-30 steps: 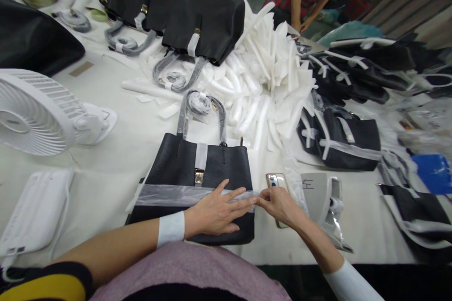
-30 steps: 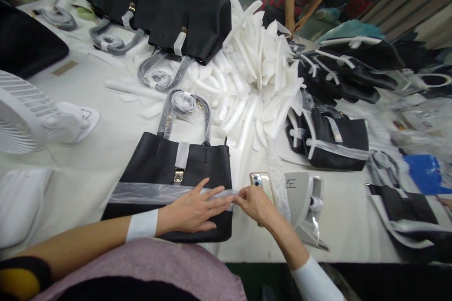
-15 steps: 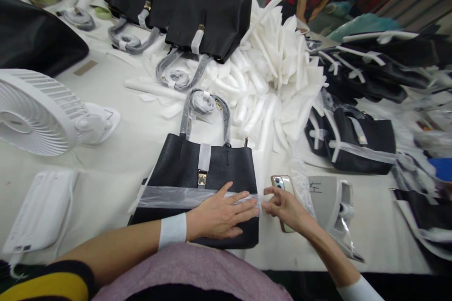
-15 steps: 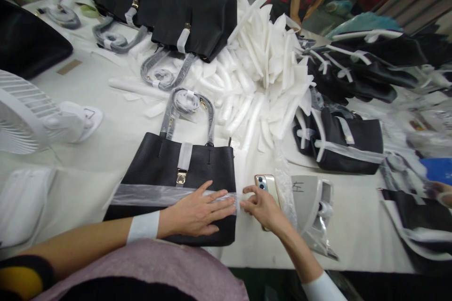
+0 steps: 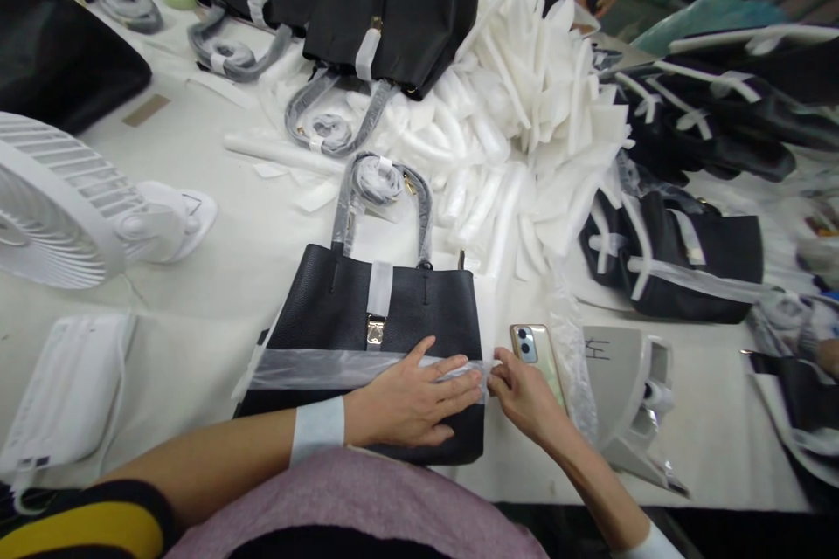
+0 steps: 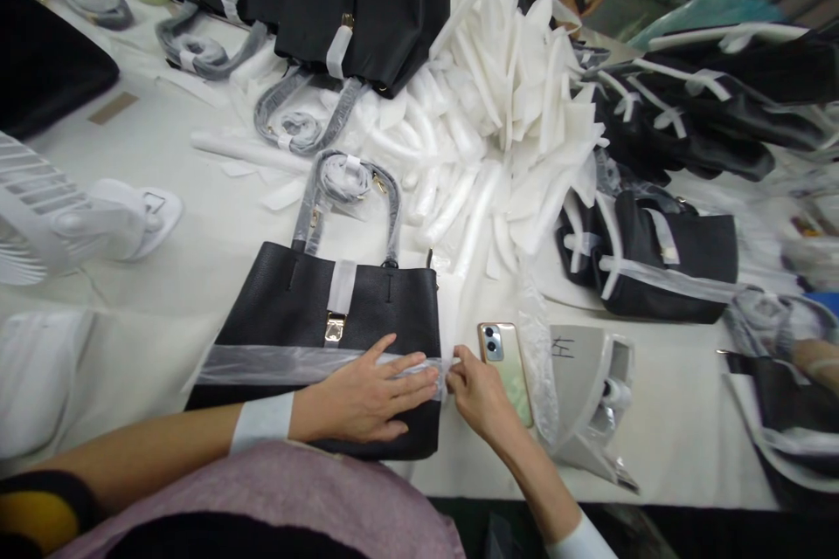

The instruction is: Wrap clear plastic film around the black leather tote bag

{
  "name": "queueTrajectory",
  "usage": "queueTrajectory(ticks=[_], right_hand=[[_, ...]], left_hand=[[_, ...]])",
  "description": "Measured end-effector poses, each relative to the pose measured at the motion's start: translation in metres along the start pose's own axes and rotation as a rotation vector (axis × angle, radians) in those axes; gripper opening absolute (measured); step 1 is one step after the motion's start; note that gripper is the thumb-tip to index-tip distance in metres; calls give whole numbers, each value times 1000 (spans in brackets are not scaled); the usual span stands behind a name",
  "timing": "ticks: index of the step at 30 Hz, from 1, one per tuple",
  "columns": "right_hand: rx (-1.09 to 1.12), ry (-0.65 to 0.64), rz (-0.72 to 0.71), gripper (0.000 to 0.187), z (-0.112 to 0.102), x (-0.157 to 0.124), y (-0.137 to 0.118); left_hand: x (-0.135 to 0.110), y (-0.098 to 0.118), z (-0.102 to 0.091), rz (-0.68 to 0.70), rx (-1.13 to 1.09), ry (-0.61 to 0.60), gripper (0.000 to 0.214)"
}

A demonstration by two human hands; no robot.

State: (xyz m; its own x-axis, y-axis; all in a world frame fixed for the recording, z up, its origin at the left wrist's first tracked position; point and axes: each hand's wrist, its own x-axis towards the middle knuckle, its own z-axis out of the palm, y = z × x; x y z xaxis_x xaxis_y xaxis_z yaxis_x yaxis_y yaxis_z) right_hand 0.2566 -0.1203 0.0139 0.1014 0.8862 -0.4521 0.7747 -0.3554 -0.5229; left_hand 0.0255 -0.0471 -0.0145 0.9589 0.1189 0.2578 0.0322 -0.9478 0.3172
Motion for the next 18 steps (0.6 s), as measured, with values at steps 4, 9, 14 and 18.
queueTrajectory(ticks=[4,9,14,18], right_hand=[[-6,-14,26,8,-2,-1,-2],[-90,72,23,17,1,-3,-2],[-190,194,6,36,9,-1,0],[-237,203,81,51,12,1,9]], left_hand=[[0,0,-1,-5,-9,-13,54],[0,0,1,-2,-12,-7,52],[-1,-1,0,7,43,15,53],[-2,-3,-4,3,132,32,53]])
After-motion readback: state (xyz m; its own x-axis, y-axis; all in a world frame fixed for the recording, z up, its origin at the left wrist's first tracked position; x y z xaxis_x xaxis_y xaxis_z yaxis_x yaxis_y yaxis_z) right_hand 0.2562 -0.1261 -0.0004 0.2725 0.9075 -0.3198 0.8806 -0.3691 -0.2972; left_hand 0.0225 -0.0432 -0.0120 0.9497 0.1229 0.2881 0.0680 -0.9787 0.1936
